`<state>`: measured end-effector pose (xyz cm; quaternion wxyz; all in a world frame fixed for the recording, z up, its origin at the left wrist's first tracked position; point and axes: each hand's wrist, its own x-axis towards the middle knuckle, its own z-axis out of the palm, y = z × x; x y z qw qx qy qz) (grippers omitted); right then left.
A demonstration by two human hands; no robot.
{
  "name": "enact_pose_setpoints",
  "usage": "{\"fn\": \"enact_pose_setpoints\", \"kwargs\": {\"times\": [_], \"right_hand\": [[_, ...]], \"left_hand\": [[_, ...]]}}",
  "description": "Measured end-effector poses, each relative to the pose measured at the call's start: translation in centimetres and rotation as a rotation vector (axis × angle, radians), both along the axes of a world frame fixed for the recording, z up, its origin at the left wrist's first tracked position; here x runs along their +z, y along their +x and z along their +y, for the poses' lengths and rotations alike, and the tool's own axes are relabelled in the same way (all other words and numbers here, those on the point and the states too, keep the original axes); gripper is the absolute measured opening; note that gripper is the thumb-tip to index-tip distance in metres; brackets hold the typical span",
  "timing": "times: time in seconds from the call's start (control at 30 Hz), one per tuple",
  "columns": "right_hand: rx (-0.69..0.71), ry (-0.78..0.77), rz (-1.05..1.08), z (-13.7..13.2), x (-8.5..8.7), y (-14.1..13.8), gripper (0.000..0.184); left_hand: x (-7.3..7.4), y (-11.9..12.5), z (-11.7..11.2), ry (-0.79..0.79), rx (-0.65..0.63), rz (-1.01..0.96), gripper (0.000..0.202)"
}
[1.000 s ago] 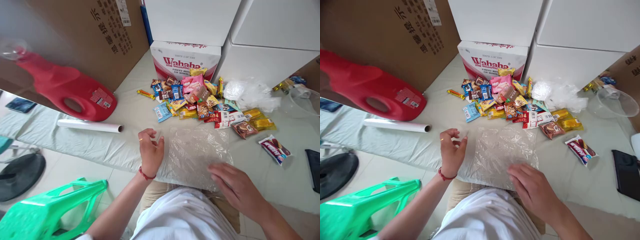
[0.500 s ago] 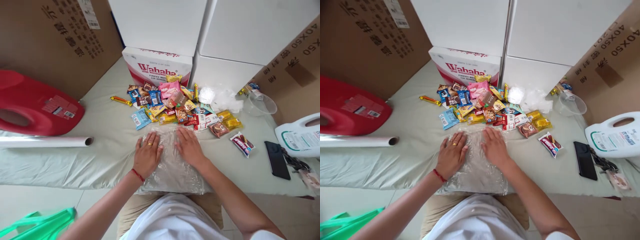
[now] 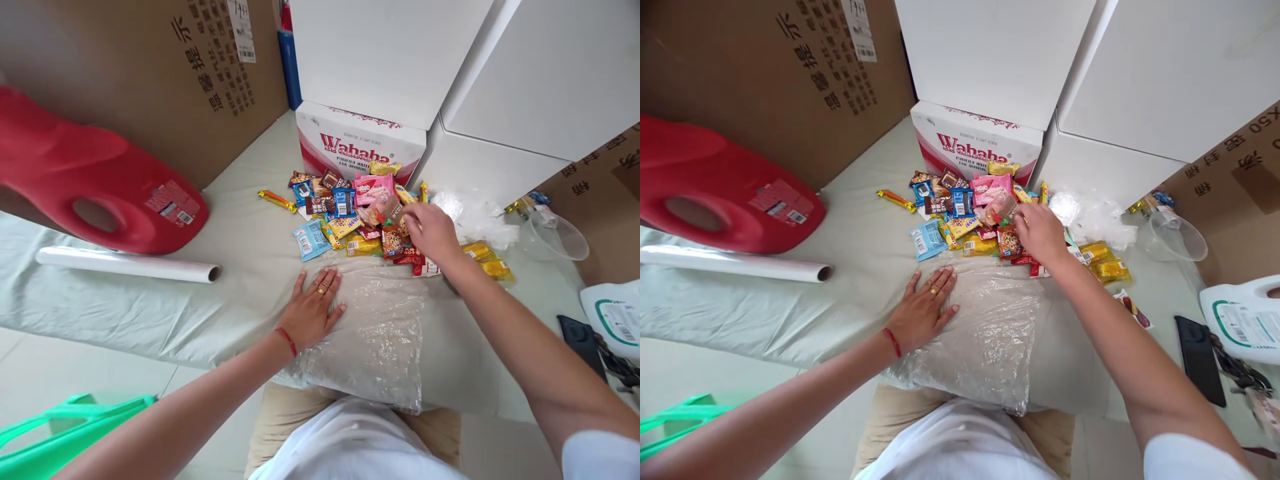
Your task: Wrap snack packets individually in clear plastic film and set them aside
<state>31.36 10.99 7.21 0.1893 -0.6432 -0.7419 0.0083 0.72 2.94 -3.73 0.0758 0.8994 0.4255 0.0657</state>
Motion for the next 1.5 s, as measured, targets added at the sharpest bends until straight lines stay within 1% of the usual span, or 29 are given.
{"fn": "enact_pose_setpoints", "kwargs": {"times": [0.03,0.1,0.17,0.2,0.23,0.27,0.3,0.33,0.4,0.43,0.5,0.57,0.6,0.67,0.7,0.73,0.77,0.8,0.83,0.87,0.9,0.97,1.0,1.07,1.17,1.27,1.33,1.43,1.5], "right_hand": [[0.027,0.014,-0.078,2.8,0.7,-0.7,0.032],[0.101,0.004,-0.212,8.3,1.5,-2.1,0.039],[0.142,-0.082,-0.323,12.7,1.6,-3.4,0.049],[0.129,-0.130,-0.359,14.3,1.5,-4.1,0.048],[0.095,-0.173,-0.383,15.7,1.4,-4.7,0.042],[0.049,-0.207,-0.394,16.7,1.3,-5.1,0.041],[-0.001,-0.233,-0.398,17.3,1.2,-5.5,0.047],[-0.050,-0.256,-0.397,17.7,1.1,-5.6,0.052],[-0.106,-0.280,-0.384,17.8,1.3,-5.3,0.049],[-0.104,-0.270,-0.366,17.5,1.6,-4.8,0.046],[-0.076,-0.222,-0.317,15.9,2.3,-3.5,0.049],[-0.062,-0.127,-0.249,13.0,3.2,-2.1,0.048],[-0.073,-0.071,-0.211,11.0,3.6,-1.6,0.047],[-0.124,0.135,-0.044,6.1,4.2,-1.3,0.042],[-0.125,0.211,0.040,3.3,4.1,-1.6,0.040],[-0.114,0.235,0.102,0.4,3.9,-2.0,0.039],[-0.074,0.191,0.138,-2.4,3.3,-2.6,0.037],[0.016,0.089,0.148,-5.1,2.5,-3.3,0.034],[0.123,-0.006,0.144,-7.6,1.4,-4.1,0.031],[0.200,-0.047,0.129,-9.7,0.1,-4.9,0.029],[0.244,-0.063,0.092,-11.4,-1.3,-5.7,0.028],[0.273,-0.084,-0.033,-13.8,-3.9,-6.9,0.030],[0.280,-0.104,-0.094,-14.5,-4.8,-7.3,0.034],[0.311,-0.173,-0.150,-15.3,-5.8,-7.6,0.045],[0.327,-0.233,-0.013,-15.3,-5.8,-7.1,0.057],[0.239,-0.227,0.128,-14.2,-5.9,-6.5,0.058],[0.201,-0.280,0.130,-13.0,-6.3,-6.6,0.061],[0.194,-0.396,0.095,-11.5,-6.8,-6.9,0.058],[0.172,-0.380,0.097,-11.3,-6.4,-7.0,0.057]], "left_hand": [[0.0,0.0,0.0,0.002,-0.002,-0.002,0.064],[-0.1,0.0,0.0,0.000,-0.001,-0.009,0.065],[-0.1,0.0,0.0,-0.009,0.005,-0.018,0.065],[-0.1,0.0,0.0,-0.016,0.010,-0.022,0.065],[-0.1,0.0,0.0,-0.023,0.012,-0.026,0.065],[-0.2,0.0,0.0,-0.029,0.015,-0.029,0.065],[-0.1,0.0,-0.1,-0.033,0.015,-0.031,0.065],[-0.1,0.0,-0.1,-0.035,0.014,-0.033,0.066],[-0.1,0.0,-0.1,-0.034,0.012,-0.037,0.066],[0.0,0.0,-0.1,-0.032,0.011,-0.040,0.066],[0.0,0.0,-0.1,-0.028,0.013,-0.047,0.065],[0.1,0.0,-0.1,-0.024,0.014,-0.055,0.065],[0.1,0.0,-0.1,-0.023,0.013,-0.061,0.065],[0.0,0.0,-0.1,-0.030,0.012,-0.077,0.065],[0.0,0.1,-0.1,-0.037,0.011,-0.085,0.064],[-0.1,0.1,-0.1,-0.044,0.010,-0.095,0.064],[-0.1,0.1,-0.1,-0.050,0.010,-0.103,0.064],[-0.2,0.1,-0.1,-0.055,0.009,-0.111,0.064],[-0.2,0.1,-0.1,-0.058,0.007,-0.117,0.064],[-0.3,0.1,-0.1,-0.059,0.006,-0.122,0.064],[-0.3,0.1,-0.1,-0.059,0.003,-0.124,0.064],[-0.3,0.0,-0.1,-0.058,-0.001,-0.121,0.064],[-0.2,0.0,-0.2,-0.056,-0.001,-0.117,0.064],[-0.1,0.0,-0.3,-0.049,0.002,-0.106,0.063],[0.0,0.0,-0.3,-0.041,0.001,-0.088,0.061],[0.1,0.1,-0.4,-0.030,-0.007,-0.073,0.059],[0.1,0.1,-0.4,-0.022,-0.010,-0.055,0.059],[0.2,0.1,-0.5,-0.017,-0.002,-0.028,0.058],[0.2,0.2,-0.5,-0.016,0.013,-0.020,0.057]]}}
